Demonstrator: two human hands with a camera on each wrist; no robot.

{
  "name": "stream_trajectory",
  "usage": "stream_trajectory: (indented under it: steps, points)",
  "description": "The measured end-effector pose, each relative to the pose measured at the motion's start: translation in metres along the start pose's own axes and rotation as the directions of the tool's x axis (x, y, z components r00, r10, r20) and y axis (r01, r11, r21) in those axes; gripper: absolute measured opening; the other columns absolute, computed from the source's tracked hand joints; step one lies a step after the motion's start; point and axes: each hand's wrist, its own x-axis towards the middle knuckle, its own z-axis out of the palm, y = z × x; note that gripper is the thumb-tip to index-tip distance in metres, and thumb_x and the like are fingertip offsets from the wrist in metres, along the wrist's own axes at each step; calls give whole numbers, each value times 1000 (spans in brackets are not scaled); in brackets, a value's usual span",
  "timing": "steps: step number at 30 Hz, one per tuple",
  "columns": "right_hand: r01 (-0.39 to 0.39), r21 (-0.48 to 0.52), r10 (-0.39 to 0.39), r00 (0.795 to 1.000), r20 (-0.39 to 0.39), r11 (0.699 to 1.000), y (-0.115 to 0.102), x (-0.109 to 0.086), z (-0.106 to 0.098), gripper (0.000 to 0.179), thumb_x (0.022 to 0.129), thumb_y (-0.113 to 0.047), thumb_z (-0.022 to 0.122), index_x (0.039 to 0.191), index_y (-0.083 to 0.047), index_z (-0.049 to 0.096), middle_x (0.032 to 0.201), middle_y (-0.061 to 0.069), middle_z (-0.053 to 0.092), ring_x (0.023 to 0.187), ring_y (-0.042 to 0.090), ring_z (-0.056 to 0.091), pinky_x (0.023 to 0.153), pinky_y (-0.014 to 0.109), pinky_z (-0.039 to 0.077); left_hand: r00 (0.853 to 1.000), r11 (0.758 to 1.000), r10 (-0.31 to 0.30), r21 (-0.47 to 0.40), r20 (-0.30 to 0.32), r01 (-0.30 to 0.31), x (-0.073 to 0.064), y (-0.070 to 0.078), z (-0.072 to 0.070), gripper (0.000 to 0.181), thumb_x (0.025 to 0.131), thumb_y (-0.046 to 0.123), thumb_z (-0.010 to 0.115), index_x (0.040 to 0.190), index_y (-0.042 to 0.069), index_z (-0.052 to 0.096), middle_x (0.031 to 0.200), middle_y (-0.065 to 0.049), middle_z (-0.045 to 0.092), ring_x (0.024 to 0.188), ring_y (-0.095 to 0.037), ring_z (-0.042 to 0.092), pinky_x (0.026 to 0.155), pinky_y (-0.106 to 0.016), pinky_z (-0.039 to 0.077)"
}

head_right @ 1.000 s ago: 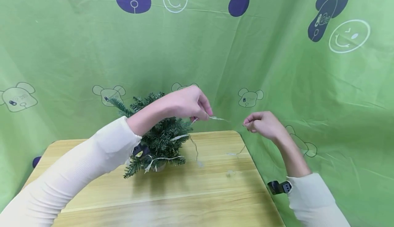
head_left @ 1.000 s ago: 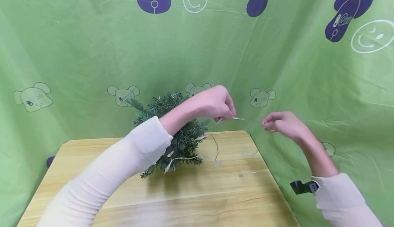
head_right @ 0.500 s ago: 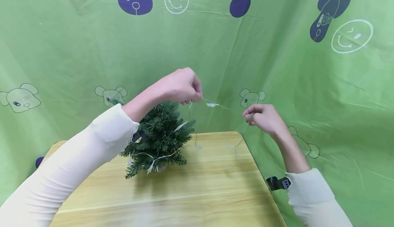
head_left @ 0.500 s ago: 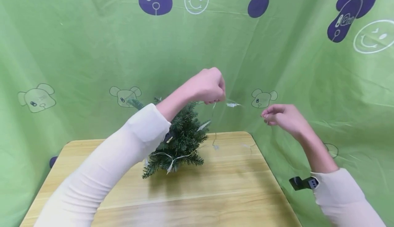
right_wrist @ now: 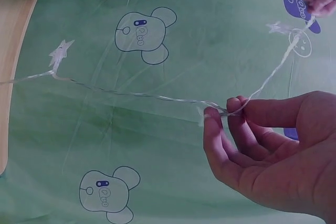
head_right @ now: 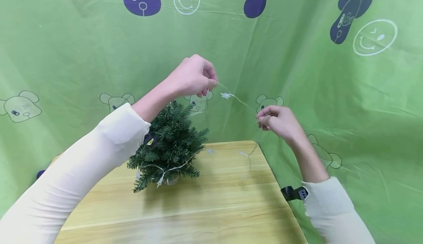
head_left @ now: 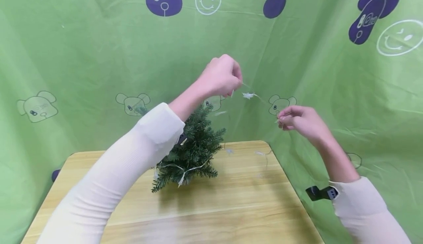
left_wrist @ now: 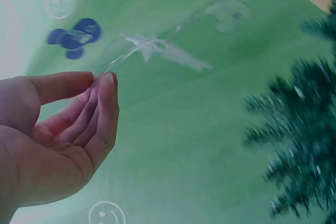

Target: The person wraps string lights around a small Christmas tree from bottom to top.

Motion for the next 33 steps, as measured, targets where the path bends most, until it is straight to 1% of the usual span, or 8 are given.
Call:
stream_trajectory:
  steps: [4, 9, 13, 16, 19, 28, 30, 33]
  points:
    - [0, 17, 0, 1000, 16, 1000, -1, 0, 1, 32, 103, -21, 56, 131, -4, 54, 120, 19, 67, 99, 19, 68, 106, 60, 44, 999, 997, -39, 62, -9, 40, 7, -13, 2, 23, 87, 0, 56, 93, 13, 73, 84, -3, 74, 73, -16, 67, 66, -26, 54]
    - [12, 22, -13, 999, 35, 1000, -1, 1, 3, 33, 103, -23, 56, 131, -4, 53, 120, 19, 67, 98, 19, 69, 109, 64, 40, 996, 996, -83, 28, -14, 83, 13, -27, 4, 17, 90, 2, 60, 94, 12, 73, 89, -6, 75, 74, -17, 70, 68, -26, 56]
    - [23, 20, -24, 999, 39, 1000, -3, 2, 4, 33, 103, -25, 57, 130, -5, 54, 117, 17, 68, 99, 21, 68, 108, 69, 36, 995, 996, -81, 30, -56, 83, 17, -27, 1, 13, 91, 6, 65, 96, 12, 74, 97, -3, 74, 87, -18, 66, 79, -29, 56]
    - [30, 23, -31, 999, 36, 999, -4, 2, 5, 33, 104, -26, 56, 129, -6, 54, 115, 15, 68, 99, 21, 68, 107, 66, 39, 994, 996, -66, 48, -83, 70, 19, -24, -3, 12, 92, 8, 66, 99, 12, 75, 102, -2, 73, 96, -18, 63, 88, -31, 54]
    - [39, 26, -40, 999, 31, 999, -7, 2, 6, 33, 104, -28, 56, 129, -7, 55, 116, 15, 68, 99, 21, 68, 106, 62, 42, 993, 997, -58, 51, -99, 64, 21, -22, -7, 14, 92, 6, 65, 101, 11, 75, 103, -3, 74, 99, -19, 64, 93, -32, 54]
    - [71, 40, -72, 997, 37, 997, -15, 3, 12, 34, 105, -29, 55, 130, -6, 56, 117, 15, 66, 98, 20, 68, 103, 53, 48, 983, 996, -56, 56, -177, 67, 28, -32, -10, 16, 91, 2, 64, 101, 8, 76, 101, -5, 75, 96, -19, 65, 90, -27, 55]
    - [75, 36, -76, 996, 35, 997, -16, 4, 13, 34, 105, -29, 55, 130, -7, 57, 116, 15, 67, 98, 21, 68, 103, 53, 48, 980, 997, -66, 35, -186, 74, 29, -35, -9, 15, 92, 3, 65, 101, 8, 76, 100, -5, 75, 95, -19, 65, 89, -27, 55]
    - [75, 29, -76, 997, 33, 997, -17, 5, 14, 33, 105, -30, 55, 129, -7, 57, 115, 15, 67, 99, 23, 68, 102, 53, 48, 980, 996, -94, -5, -178, 94, 31, -40, -6, 14, 92, 4, 66, 102, 8, 75, 101, -5, 74, 93, -18, 64, 87, -26, 55]
